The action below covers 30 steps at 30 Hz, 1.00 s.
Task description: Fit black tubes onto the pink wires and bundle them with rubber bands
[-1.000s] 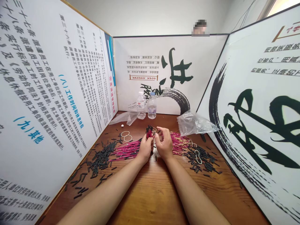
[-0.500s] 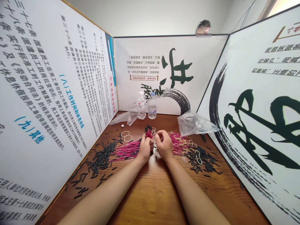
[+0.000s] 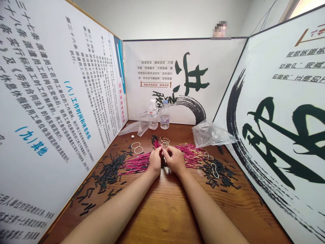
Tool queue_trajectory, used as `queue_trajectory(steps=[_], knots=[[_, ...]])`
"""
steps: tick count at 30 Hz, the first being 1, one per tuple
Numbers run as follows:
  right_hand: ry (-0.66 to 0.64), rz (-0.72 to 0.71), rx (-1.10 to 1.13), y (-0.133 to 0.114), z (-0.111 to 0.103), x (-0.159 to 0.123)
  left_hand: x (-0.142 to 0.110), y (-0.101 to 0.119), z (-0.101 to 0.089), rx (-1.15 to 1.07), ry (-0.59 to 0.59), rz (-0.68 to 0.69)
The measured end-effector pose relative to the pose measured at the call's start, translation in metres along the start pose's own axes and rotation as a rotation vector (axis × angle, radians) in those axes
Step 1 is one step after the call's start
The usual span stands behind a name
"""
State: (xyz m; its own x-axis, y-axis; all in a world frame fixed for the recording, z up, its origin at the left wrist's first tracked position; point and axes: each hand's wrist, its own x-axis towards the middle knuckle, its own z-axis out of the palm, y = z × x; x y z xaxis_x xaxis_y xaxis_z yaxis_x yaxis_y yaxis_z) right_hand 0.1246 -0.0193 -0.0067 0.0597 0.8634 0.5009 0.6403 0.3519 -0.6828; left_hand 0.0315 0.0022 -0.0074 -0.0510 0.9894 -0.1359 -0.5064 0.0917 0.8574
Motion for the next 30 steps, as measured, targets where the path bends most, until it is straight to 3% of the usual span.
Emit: queue_trajectory(steps=[5, 11, 21, 30], knots=[[-0.059, -0.009, -0.068, 0.002, 0.000, 0.001, -0.003, 0.004, 0.000, -0.021, -0.079, 0.046], [-0.227, -0.072, -0.046, -0.002, 0.003, 0.000, -0.004, 0.004, 0.001, -0.071, -0.157, 0.047], [-0.183, -0.125, -0.105, 0.009, 0.013, -0.001, -0.003, 0.003, -0.002, -0.062, -0.151, 0.038], [-0.292, -0.052, -0.181, 0.005, 0.010, 0.000, 0.000, 0.002, -0.001, 0.049, -0.148, 0.100]])
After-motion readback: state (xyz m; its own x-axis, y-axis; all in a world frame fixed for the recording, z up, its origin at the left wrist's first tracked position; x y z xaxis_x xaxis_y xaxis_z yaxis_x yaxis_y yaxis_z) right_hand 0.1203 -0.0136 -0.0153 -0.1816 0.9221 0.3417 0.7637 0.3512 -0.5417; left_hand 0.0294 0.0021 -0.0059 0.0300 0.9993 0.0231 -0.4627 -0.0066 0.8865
